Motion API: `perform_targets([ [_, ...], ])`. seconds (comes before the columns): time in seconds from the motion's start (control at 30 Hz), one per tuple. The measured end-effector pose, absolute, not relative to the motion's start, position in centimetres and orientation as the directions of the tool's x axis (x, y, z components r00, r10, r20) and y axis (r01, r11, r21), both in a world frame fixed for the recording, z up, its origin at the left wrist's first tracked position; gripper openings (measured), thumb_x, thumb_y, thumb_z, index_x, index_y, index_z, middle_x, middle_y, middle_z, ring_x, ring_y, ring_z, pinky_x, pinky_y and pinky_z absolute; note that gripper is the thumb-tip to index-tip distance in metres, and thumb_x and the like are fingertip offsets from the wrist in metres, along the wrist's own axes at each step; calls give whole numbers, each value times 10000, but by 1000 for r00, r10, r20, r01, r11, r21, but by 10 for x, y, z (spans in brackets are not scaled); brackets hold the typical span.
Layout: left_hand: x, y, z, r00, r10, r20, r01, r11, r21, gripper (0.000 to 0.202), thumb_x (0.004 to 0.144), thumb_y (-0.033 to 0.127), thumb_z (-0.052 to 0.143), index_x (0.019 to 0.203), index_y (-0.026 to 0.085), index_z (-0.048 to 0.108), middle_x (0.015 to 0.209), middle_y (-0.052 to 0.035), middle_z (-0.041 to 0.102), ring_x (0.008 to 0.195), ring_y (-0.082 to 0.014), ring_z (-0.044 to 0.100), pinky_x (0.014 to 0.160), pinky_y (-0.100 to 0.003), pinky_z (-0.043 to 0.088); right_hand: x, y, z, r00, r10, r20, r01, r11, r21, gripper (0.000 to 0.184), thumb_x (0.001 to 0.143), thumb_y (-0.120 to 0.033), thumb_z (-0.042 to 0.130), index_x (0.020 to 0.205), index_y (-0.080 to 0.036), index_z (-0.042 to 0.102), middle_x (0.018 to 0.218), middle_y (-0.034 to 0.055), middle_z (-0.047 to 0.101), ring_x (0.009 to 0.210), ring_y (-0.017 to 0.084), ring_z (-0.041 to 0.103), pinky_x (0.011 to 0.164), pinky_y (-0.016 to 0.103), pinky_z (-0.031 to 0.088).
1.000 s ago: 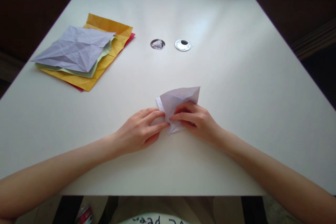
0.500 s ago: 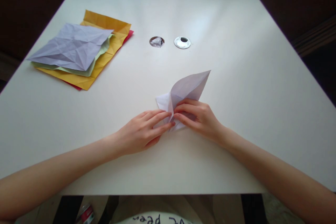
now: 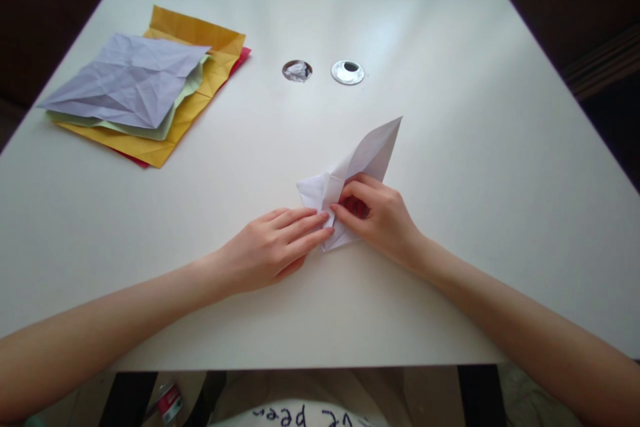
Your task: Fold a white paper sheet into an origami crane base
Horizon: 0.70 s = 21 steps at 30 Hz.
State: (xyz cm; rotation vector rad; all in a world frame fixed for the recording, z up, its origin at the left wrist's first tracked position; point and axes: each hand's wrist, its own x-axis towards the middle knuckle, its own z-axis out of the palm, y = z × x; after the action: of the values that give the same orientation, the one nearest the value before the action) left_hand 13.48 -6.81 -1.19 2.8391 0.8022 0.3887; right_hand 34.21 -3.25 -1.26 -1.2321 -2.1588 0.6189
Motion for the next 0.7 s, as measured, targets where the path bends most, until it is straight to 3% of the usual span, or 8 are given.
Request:
perform_targets([
  [0.7, 135, -68, -12, 809, 529, 257, 475, -845, 245, 328, 838, 134, 428, 1153, 155, 514, 1239, -73, 520, 1154, -192, 470, 925, -351, 467, 343, -30, -9, -377, 907, 188, 577, 389, -718, 113, 688, -181, 620, 592, -169, 562, 663, -1, 554, 529, 83, 501, 512, 211, 429],
])
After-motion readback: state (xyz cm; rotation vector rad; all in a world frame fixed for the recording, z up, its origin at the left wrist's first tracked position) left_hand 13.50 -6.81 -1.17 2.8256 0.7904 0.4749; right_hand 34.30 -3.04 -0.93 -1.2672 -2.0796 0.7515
